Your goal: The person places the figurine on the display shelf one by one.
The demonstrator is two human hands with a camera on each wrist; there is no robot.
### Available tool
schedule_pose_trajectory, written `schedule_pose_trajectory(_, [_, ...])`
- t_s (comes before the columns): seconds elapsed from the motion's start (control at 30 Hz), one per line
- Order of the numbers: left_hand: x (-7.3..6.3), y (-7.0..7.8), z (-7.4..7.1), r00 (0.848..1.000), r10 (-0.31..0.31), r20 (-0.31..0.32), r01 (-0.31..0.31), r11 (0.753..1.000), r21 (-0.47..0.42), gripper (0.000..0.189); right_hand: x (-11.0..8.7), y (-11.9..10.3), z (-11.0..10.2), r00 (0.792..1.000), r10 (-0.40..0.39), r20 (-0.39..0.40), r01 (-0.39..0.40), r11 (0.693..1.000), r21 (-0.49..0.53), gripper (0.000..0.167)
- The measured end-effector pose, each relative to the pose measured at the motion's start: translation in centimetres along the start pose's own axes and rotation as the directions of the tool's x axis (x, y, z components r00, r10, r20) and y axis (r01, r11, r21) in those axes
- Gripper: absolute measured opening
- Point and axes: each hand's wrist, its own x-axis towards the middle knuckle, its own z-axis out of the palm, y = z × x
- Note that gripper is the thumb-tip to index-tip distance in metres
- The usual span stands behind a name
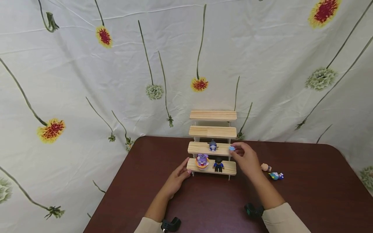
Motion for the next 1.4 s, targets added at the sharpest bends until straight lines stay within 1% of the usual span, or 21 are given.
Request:
schedule_pose_trajectory(0.2, [-0.2, 0.1, 0.0, 1.000, -0.002, -0.002, 0.002, 1.000, -0.002, 0.063, 0.3, 0.1, 0.8, 1.000, -0.011, -0.001, 0.011, 1.000, 0.009, 0.031])
schedule_pose_trajectory(0.3, [-0.2, 0.1, 0.0, 1.000, -0.003, 0.001, 0.003, 1.000, -0.002, 0.063, 0.4, 0.2, 1.1, 1.000, -0.029, -0.009, 0.029, 1.000, -0.002, 0.028])
schedule_pose_trajectory(0.47, [-0.1, 0.1, 0.0, 1.000, -0.003, 0.005, 0.003, 1.000, -0.002, 0.063, 0.6, 0.3, 1.4, 0.999, -0.034, -0.015, 0.034, 0.999, -0.009, 0.027])
schedule_pose_trajectory(0.8, [-0.2, 0.1, -0.1, 1.000, -0.003, 0.008, 0.002, 1.000, 0.011, 0.064, 0.7, 0.3, 1.7, 0.999, -0.031, -0.010, 0.031, 0.999, -0.019, 0.026])
schedule_pose_trajectory(1.17, [-0.1, 0.2, 0.0, 1.000, -0.006, 0.012, 0.006, 1.000, -0.001, 0.064, 0.7, 0.2, 1.7, 0.999, -0.033, -0.006, 0.033, 0.999, -0.027, 0.027])
schedule_pose_trajectory(1.4, [-0.2, 0.3, 0.0, 1.000, -0.004, 0.010, 0.004, 1.000, -0.006, 0.064, 0.7, 0.2, 1.7, 0.999, -0.040, 0.000, 0.040, 0.998, -0.039, 0.030])
